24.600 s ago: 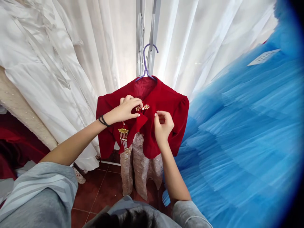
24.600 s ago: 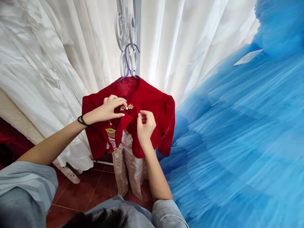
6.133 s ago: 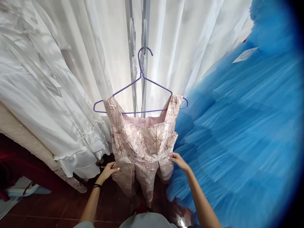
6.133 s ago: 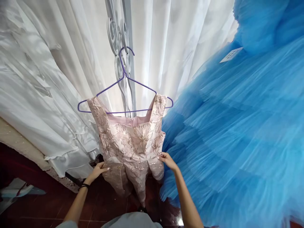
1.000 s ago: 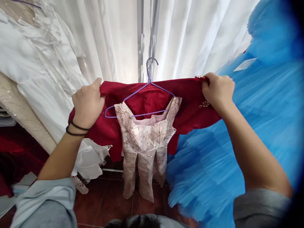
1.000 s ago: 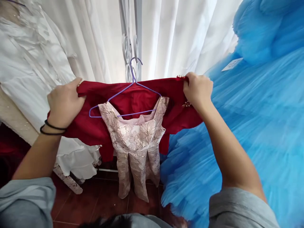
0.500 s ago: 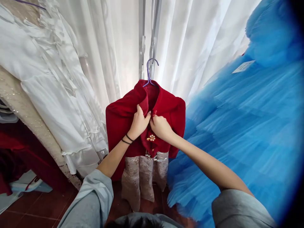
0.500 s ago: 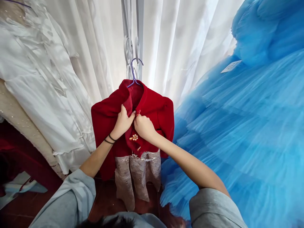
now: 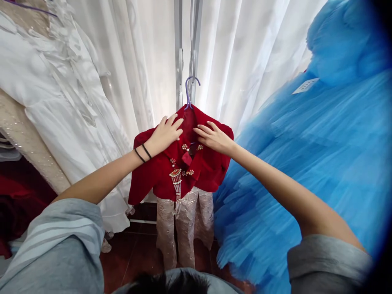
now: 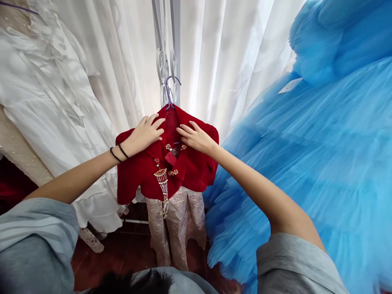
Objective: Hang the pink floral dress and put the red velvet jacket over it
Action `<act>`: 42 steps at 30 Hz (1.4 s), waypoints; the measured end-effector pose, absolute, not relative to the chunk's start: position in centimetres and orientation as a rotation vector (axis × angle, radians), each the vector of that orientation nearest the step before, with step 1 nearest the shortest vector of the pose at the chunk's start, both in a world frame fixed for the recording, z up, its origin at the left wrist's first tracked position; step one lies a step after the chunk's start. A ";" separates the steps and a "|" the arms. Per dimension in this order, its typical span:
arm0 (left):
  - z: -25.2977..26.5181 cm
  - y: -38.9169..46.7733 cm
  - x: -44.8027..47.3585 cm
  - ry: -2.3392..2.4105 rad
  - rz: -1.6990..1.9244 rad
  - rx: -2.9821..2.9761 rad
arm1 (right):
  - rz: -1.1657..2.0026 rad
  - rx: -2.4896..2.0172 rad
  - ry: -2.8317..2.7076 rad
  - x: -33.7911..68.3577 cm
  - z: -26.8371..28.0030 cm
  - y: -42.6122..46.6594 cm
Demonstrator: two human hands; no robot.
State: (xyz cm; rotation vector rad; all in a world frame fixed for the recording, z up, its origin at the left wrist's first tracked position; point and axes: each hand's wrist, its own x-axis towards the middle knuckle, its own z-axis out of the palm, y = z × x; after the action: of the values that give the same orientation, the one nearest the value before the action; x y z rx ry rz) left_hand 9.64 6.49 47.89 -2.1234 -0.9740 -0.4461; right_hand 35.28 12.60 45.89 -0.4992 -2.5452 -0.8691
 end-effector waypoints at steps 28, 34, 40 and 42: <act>48.8 11.1 8.0 -1.299 -0.943 -2.112 | -0.669 -0.946 -2.088 32.3 45.9 13.0; 44.6 9.0 9.7 -0.632 -0.234 -2.160 | -0.658 -1.158 -1.951 30.7 33.4 7.4; 45.7 8.8 11.8 -0.890 0.013 -2.232 | -0.525 -1.393 -1.990 30.9 30.2 8.3; 47.1 8.3 11.9 -0.942 -0.013 -2.292 | -0.457 -1.287 -1.826 32.4 32.0 7.0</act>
State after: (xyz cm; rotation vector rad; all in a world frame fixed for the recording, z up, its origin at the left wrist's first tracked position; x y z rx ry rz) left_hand 11.89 8.34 47.09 -2.2920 -0.9423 -0.0126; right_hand 32.44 6.97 31.99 -1.2866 -1.8256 -0.4567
